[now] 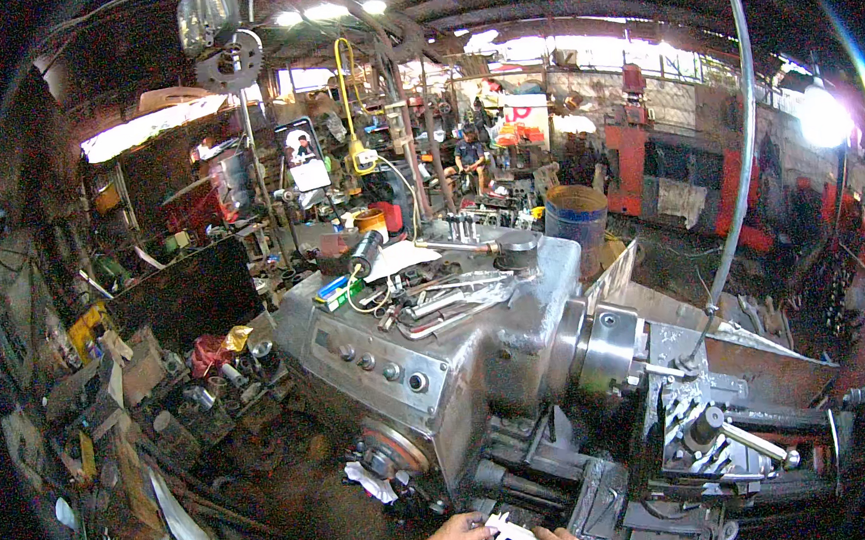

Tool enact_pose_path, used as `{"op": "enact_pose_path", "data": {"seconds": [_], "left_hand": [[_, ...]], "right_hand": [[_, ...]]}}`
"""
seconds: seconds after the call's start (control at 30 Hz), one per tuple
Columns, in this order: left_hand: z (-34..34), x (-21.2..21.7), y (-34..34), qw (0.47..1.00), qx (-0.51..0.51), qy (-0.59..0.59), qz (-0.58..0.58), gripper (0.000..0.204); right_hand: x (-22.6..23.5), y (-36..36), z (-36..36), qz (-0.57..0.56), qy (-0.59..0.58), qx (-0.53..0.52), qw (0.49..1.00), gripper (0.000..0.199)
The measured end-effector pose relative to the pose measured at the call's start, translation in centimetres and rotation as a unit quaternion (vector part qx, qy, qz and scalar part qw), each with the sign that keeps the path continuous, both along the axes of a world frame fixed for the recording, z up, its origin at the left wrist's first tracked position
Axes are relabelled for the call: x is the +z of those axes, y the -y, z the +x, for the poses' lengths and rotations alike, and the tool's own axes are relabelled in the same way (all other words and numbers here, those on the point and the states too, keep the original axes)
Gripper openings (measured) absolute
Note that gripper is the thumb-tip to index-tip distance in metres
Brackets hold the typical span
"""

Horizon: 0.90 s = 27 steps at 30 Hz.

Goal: The person wipes a metal lathe with a cloth, then uses a vernier caliper to measure a cylindrical workpiece mounted in the chuck. They adjust the lathe's tool post and handwheels, take repeated measurements, and continue fine-tuning the setup.

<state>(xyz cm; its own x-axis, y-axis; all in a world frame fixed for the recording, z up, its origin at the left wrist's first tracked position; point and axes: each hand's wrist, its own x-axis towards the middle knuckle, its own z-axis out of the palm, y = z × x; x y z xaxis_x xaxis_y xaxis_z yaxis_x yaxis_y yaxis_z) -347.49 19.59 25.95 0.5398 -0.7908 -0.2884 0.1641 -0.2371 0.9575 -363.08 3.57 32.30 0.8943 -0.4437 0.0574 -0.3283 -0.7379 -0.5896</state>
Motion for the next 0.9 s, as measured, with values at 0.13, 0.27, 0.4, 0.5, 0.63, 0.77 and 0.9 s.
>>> {"op": "enact_pose_path", "data": {"seconds": [0.13,0.27,0.4,0.5,0.63,0.77,0.9], "left_hand": [[0.8,1.1,0.3,0.994,-0.004,0.041,0.102,0.031],[1.4,2.4,1.2,0.976,0.019,0.203,-0.081,0.027],[0.6,2.6,2.1,0.997,0.045,-0.023,-0.063,0.023],[0.3,2.5,2.6,0.996,0.047,-0.048,-0.059,0.022],[0.2,1.9,3.0,0.996,0.037,-0.055,-0.057,0.023],[0.0,1.2,3.1,0.995,0.041,-0.066,-0.058,0.024],[0.1,0.8,3.0,0.996,0.032,-0.063,-0.048,0.025]], "right_hand": [[-0.9,1.1,0.8,-0.092,-0.023,0.013,0.995,0.052],[-1.6,2.8,1.3,-0.106,0.003,0.024,0.994,0.055],[-1.7,3.9,0.8,-0.077,0.051,0.015,0.996,0.045],[-2.0,4.1,0.9,-0.052,0.035,0.005,0.998,0.043],[-3.3,4.1,0.7,-0.059,0.058,-0.003,0.997,0.038],[-4.6,3.9,0.2,-0.060,0.069,-0.012,0.996,0.039],[-4.9,3.8,0.1,-0.054,0.086,-0.016,0.995,0.040]]}}
